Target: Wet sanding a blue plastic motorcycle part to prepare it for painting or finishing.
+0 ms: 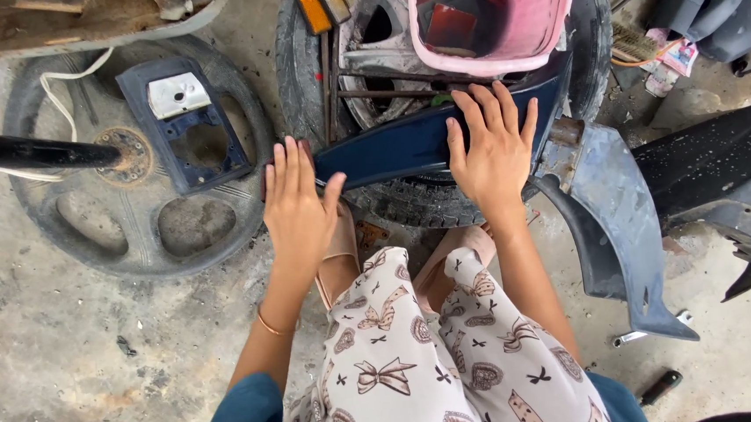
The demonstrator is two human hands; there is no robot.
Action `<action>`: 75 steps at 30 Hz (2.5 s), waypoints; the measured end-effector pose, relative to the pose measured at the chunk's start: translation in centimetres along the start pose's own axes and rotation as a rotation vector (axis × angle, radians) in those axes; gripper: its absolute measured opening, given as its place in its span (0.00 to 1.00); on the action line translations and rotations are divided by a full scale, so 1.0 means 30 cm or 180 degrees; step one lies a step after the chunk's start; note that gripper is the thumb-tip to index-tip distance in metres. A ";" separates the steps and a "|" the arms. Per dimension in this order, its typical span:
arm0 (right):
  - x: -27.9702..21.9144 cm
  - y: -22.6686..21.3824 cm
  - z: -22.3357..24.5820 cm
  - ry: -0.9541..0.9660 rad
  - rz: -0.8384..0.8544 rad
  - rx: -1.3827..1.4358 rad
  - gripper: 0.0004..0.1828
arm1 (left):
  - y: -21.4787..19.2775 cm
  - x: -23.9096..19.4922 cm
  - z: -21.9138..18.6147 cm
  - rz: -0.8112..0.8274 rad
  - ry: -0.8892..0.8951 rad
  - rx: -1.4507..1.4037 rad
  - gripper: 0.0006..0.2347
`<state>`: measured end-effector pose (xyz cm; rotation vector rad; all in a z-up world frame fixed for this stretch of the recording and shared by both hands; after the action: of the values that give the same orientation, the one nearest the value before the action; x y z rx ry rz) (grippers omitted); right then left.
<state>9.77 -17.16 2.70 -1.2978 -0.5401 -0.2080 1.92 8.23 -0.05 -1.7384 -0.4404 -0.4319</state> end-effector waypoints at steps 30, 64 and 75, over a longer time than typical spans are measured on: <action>-0.001 -0.010 -0.013 0.0163 -0.0026 -0.0015 0.19 | 0.053 0.095 -0.385 0.1042 0.0680 -0.1628 0.31; 0.033 -0.062 -0.052 0.1441 -0.0344 0.1036 0.20 | 0.123 0.135 -0.419 0.0500 0.0687 -0.1495 0.34; 0.039 -0.095 -0.033 0.1230 -0.0377 0.0822 0.20 | 0.016 0.053 -0.287 0.0967 0.0535 -0.1250 0.34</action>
<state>9.78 -18.71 5.55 -0.9439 -0.3007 -0.4616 3.11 -0.19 2.08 -2.0866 0.0377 -0.4604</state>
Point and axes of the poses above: each hand's wrist, its own x-axis towards the middle knuckle, its own y-axis out of the palm, z = x × y, the point moved 6 cm from there along x, towards the middle knuckle, and after that the axes turned 13 degrees about -z, right-handed, at the moved point
